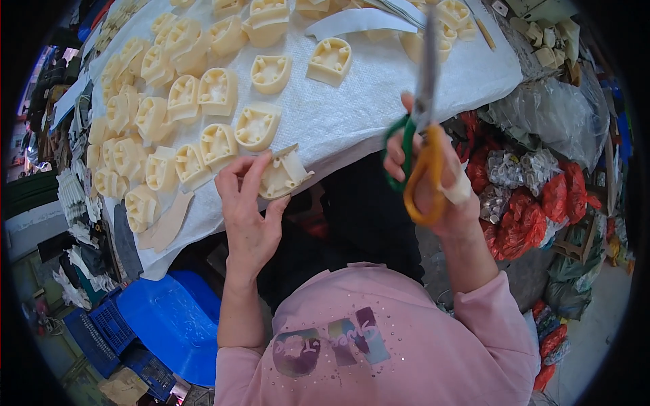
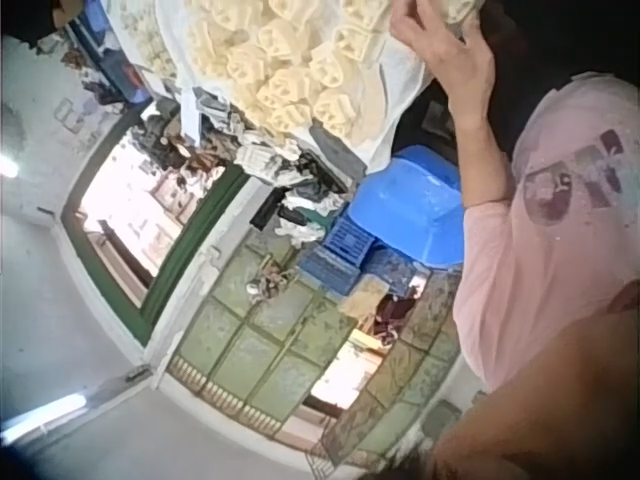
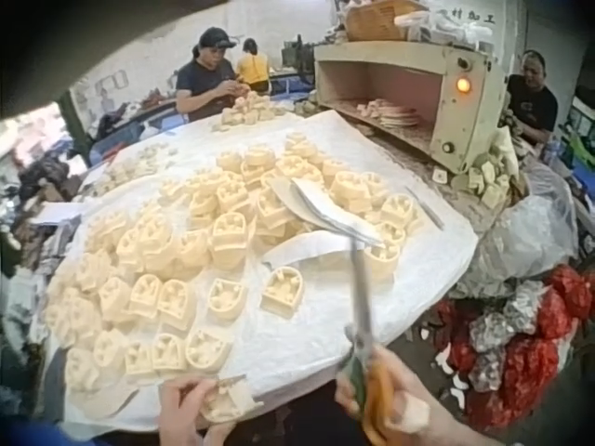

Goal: Trimming and adjusting plastic shoe sole components using scissors.

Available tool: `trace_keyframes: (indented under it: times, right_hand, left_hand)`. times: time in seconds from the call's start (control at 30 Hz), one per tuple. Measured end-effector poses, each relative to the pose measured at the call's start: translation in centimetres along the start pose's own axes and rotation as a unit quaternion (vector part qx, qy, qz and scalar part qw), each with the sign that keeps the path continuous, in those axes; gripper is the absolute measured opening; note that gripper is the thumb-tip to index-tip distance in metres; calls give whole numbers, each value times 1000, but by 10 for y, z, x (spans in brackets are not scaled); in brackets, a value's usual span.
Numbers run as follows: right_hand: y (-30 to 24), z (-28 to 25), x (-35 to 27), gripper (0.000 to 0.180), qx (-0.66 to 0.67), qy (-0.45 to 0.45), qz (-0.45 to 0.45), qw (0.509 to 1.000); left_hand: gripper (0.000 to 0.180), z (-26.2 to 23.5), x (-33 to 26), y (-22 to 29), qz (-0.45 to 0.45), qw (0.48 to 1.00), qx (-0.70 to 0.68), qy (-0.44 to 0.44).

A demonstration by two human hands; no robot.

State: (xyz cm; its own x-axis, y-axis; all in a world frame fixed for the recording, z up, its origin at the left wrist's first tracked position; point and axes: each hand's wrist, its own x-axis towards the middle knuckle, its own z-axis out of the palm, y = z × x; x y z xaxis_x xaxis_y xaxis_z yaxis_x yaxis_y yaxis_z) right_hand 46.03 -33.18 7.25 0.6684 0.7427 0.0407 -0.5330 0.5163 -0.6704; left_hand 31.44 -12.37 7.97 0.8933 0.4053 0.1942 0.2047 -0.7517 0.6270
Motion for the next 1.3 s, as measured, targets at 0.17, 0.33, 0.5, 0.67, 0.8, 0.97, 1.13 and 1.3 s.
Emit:
trace_keyframes:
  times: [0.17,0.33,0.5,0.67,0.8,0.97,1.13,1.3]
  right_hand:
    - [18,43,46,62,-58,25,-51,997]
    - [31,44,63,56,8,-25,-188,982]
    - [78,42,70,52,-54,28,-130,990]
    - [44,52,70,50,88,-1,-146,985]
    - [81,44,68,50,7,39,-118,992]
    - [77,47,71,49,-27,14,-140,990]
    - [75,41,76,48,25,-6,-99,995]
    - [49,37,61,51,95,-18,-121,988]
  left_hand:
    - [59,-2,4,1,-2,999,42,-27]
    - [58,-1,9,-1,2,998,57,-31]
    - [62,0,14,-3,0,1000,13,-26]
    - [58,-1,11,-2,-13,999,22,-28]
    - [62,-2,13,-2,-6,999,1,-32]
    - [62,0,13,-2,-13,999,9,-28]
    - [61,-1,13,-4,-5,1000,13,-18]
    - [57,-1,6,-21,-5,996,-84,-28]
